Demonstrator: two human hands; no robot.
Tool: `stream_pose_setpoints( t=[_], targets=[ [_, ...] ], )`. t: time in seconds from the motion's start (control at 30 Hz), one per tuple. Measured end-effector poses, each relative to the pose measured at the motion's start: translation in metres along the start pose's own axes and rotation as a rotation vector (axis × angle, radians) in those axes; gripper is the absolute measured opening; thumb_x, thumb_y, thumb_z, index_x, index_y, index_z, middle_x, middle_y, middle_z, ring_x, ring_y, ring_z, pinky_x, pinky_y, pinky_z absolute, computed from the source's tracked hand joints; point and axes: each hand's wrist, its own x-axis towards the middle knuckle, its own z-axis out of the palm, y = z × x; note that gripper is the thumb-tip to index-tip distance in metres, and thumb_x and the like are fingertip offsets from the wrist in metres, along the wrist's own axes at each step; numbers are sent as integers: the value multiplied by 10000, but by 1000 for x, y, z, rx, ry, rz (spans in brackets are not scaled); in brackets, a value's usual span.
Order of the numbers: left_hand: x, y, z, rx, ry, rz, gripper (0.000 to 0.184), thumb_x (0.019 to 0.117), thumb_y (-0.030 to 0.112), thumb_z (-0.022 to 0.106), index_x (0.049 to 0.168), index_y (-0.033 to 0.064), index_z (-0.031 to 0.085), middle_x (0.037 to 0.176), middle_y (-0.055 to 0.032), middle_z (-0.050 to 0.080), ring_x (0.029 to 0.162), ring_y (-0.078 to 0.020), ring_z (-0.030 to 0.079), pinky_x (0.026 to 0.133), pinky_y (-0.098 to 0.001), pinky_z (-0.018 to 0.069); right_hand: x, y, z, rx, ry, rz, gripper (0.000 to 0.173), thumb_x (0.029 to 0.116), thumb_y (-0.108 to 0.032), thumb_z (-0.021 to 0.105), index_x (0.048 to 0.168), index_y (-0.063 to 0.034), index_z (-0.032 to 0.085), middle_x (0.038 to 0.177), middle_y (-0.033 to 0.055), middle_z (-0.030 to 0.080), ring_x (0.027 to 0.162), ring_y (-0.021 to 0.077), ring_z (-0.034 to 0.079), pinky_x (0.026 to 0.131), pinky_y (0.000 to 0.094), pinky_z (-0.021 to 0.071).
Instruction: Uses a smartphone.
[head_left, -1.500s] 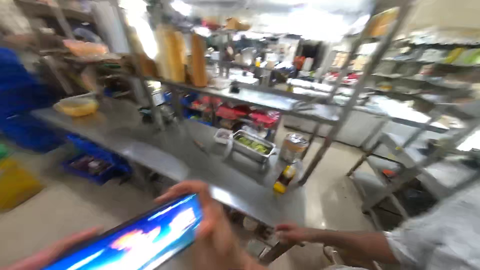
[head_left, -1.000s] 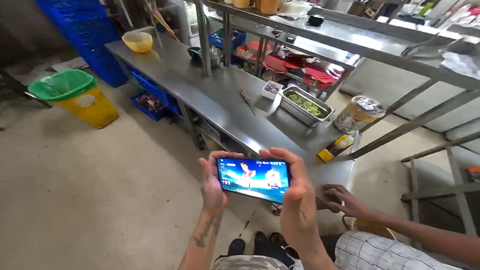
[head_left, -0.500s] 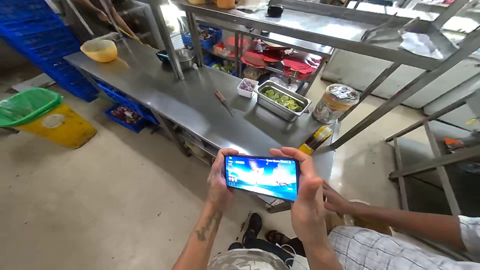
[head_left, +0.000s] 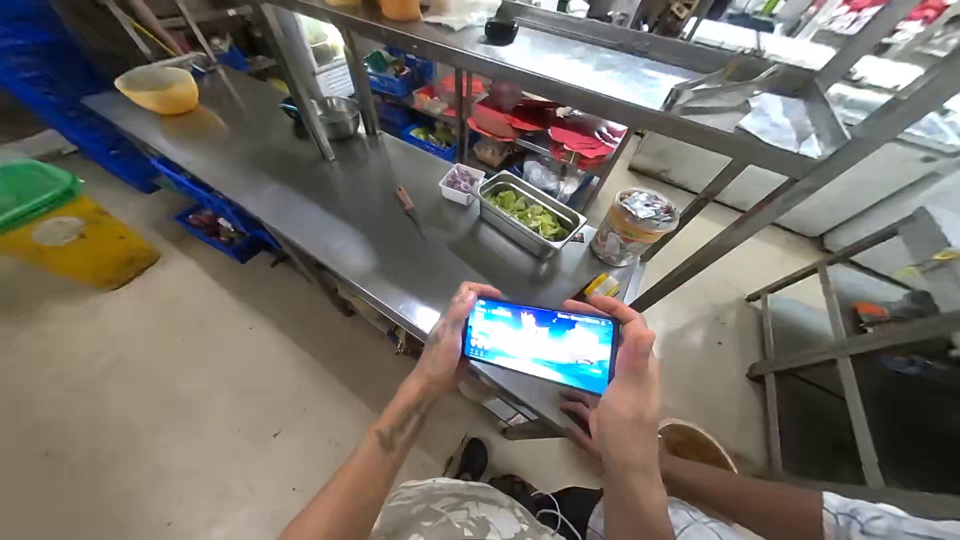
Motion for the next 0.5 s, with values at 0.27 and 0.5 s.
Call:
stream_pose_setpoints(
  t=[0.27, 0.5],
  targets=[
    [19, 23, 48, 378, 126, 110, 488, 1090, 471, 240, 1369, 234, 563, 1138, -20, 675, 831, -150, 673, 640, -331, 572, 33, 55, -29, 393, 107, 155, 627, 1017, -687, 273, 1305, -226, 585, 1156, 10, 695, 1022, 149, 690, 827, 371, 598],
    [54, -6, 52, 59, -4, 115, 497, 1062, 534, 307, 1311, 218, 599, 1093, -27, 687, 831, -117, 683, 683, -310, 596, 24, 24, -46, 38, 180, -51, 575, 1053, -603, 322, 1367, -183, 556, 1183, -5, 652, 1029, 117, 656, 846, 308, 581]
  ],
)
